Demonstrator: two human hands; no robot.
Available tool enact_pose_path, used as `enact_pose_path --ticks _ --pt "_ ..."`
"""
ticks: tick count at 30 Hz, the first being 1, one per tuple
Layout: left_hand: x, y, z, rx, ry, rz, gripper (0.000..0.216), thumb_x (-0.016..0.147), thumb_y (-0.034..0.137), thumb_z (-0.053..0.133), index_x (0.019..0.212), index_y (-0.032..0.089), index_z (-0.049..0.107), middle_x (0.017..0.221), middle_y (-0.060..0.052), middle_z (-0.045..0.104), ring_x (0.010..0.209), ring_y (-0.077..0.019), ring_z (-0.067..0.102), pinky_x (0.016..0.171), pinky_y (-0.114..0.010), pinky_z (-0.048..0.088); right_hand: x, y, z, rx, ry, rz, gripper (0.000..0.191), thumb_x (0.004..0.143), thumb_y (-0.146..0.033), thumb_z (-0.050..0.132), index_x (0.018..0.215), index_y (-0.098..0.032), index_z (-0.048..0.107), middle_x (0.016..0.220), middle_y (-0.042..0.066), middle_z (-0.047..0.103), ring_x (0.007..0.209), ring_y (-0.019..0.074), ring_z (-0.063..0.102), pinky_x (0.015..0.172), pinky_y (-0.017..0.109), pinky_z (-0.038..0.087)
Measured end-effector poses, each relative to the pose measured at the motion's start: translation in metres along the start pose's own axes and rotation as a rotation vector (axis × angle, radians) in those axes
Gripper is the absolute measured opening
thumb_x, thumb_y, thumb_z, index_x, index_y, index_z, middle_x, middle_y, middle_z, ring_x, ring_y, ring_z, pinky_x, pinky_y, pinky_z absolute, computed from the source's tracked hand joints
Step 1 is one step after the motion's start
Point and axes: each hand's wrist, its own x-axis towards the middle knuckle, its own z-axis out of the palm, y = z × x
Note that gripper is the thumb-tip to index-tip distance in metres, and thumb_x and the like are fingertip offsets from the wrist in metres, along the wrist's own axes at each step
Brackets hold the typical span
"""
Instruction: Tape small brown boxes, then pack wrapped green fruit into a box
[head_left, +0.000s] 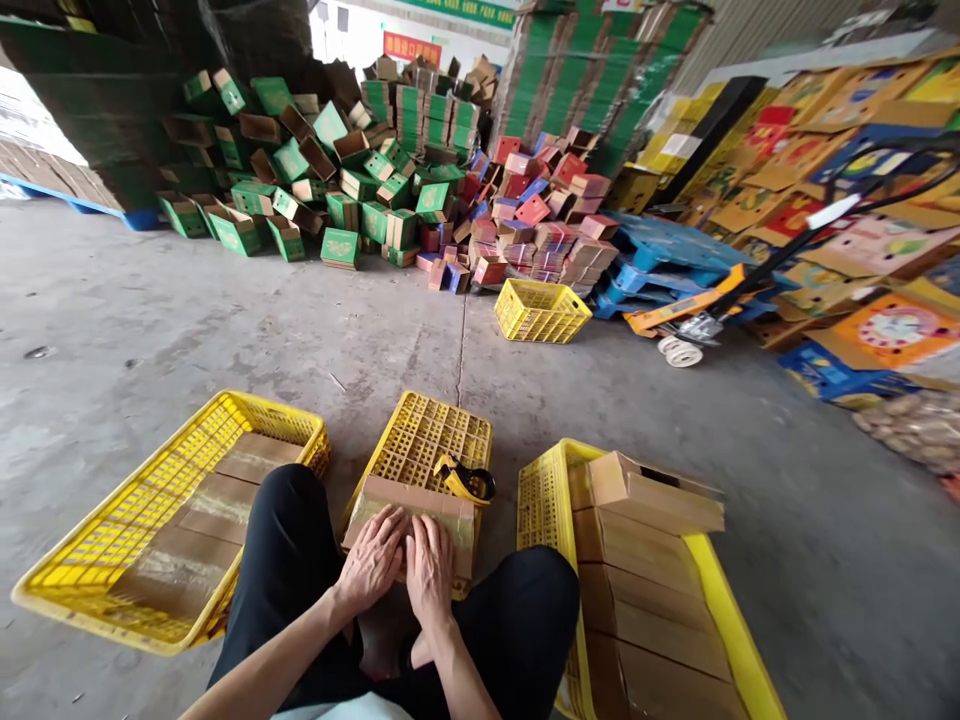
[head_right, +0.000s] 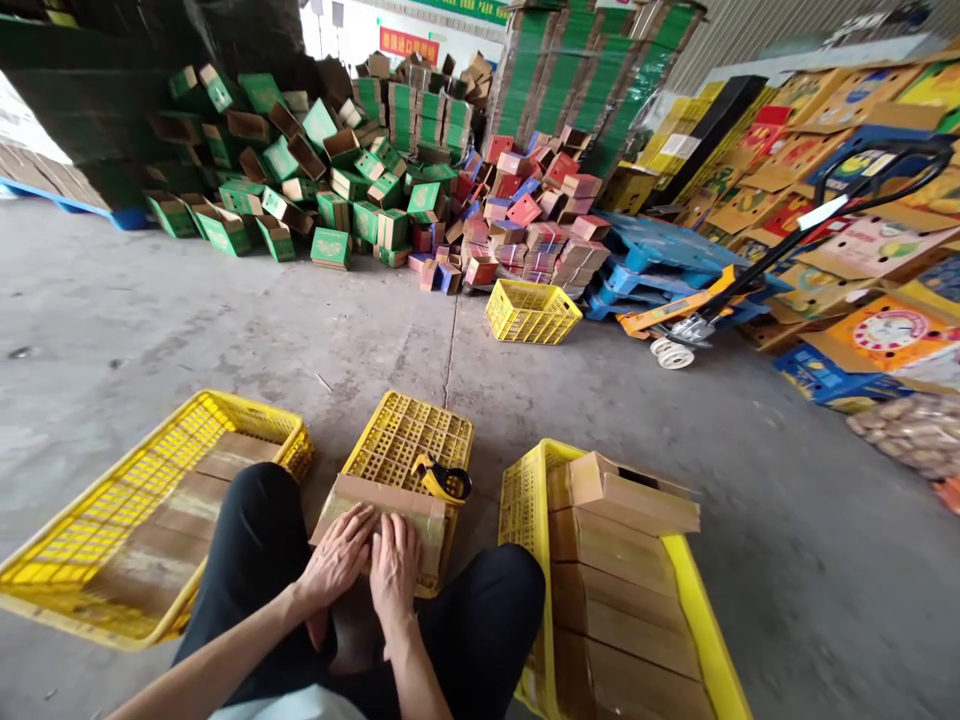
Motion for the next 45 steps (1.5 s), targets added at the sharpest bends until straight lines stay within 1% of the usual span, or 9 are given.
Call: enact_pose_path --ticks 4,8,14,17,25,31,36,40,45 --pt "0.006 -0.001 0.001 0.003 0.028 -0.052 0.048 0.107 0.027 0.041 0.152 0.020 0.055 0.151 -0.009 0.062 0.147 -0.0276 0.049 0.121 -0.047 0.043 0.005 -0.001 -0.002 -0.027 -0.021 0.043 0.042 0.107 -0.025 0.042 0.143 -0.025 0.064 0.137 0.012 0.067 0.119 0.0307 0.064 0.105 0.048 0.049" --pt "0.006 -0.005 0.000 0.052 0.058 -0.110 0.048 0.109 0.038 0.044 0.153 0.022 0.054 0.155 -0.008 0.059 0.149 -0.0286 0.047 0.121 -0.048 0.041 0.002 0.004 -0.008 -0.079 -0.025 0.021 0.045 0.109 -0.026 0.038 0.148 -0.028 0.060 0.147 0.011 0.063 0.127 0.0308 0.061 0.110 0.049 0.045" --pt "-0.004 -0.027 -0.006 0.091 0.119 -0.200 0.055 0.108 0.042 0.046 0.157 0.016 0.048 0.161 -0.012 0.051 0.155 -0.0312 0.038 0.121 -0.048 0.042 -0.007 0.036 -0.014 -0.137 0.053 0.105 0.048 0.112 -0.036 0.031 0.148 -0.024 0.060 0.145 0.014 0.064 0.132 0.0308 0.060 0.113 0.049 0.043" --pt "-0.009 -0.035 -0.007 0.118 0.113 -0.219 0.054 0.109 0.041 0.044 0.158 0.018 0.047 0.162 -0.010 0.050 0.157 -0.0326 0.034 0.122 -0.051 0.039 -0.011 0.046 -0.010 -0.150 0.060 0.115 0.049 0.113 -0.037 0.029 0.147 -0.023 0.061 0.145 0.014 0.064 0.132 0.0300 0.061 0.115 0.049 0.040" --pt "-0.012 -0.023 0.003 0.139 0.204 -0.330 0.058 0.111 0.043 0.035 0.164 0.020 0.035 0.161 -0.014 0.050 0.156 -0.0333 0.034 0.123 -0.059 0.033 -0.022 0.041 -0.001 -0.153 0.084 0.252 0.057 0.113 -0.040 0.022 0.157 -0.017 0.050 0.152 0.017 0.060 0.138 0.0313 0.057 0.113 0.049 0.043" --pt "0.000 -0.011 0.008 0.110 0.201 -0.225 0.062 0.108 0.043 0.043 0.160 0.010 0.041 0.161 -0.022 0.048 0.158 -0.0366 0.030 0.125 -0.060 0.031 -0.018 0.027 0.001 -0.166 0.038 0.238 0.056 0.112 -0.040 0.025 0.157 -0.019 0.051 0.157 0.018 0.054 0.148 0.0375 0.046 0.117 0.061 0.036" --pt "0.007 0.000 0.013 0.083 0.128 -0.147 0.058 0.107 0.038 0.046 0.160 0.015 0.043 0.163 -0.017 0.047 0.155 -0.0338 0.038 0.124 -0.053 0.035 -0.009 0.008 0.001 -0.120 -0.064 0.163 0.049 0.108 -0.034 0.042 0.157 -0.031 0.051 0.163 0.011 0.049 0.152 0.0375 0.041 0.119 0.064 0.033" --pt "0.005 -0.003 0.009 0.119 0.084 -0.104 0.054 0.106 0.030 0.045 0.159 0.020 0.046 0.166 -0.015 0.042 0.155 -0.0319 0.039 0.123 -0.051 0.035 -0.005 0.002 0.000 -0.071 -0.108 0.068 0.053 0.106 -0.026 0.044 0.157 -0.038 0.048 0.164 0.003 0.048 0.153 0.0363 0.040 0.120 0.064 0.032" --pt "0.007 -0.012 -0.001 0.119 0.051 -0.046 0.053 0.106 0.031 0.047 0.159 0.025 0.047 0.168 -0.011 0.039 0.154 -0.0291 0.039 0.122 -0.048 0.038 0.001 -0.002 -0.003 -0.048 -0.138 0.071 0.056 0.105 -0.024 0.043 0.159 -0.040 0.044 0.163 0.000 0.048 0.152 0.0371 0.040 0.119 0.064 0.035"
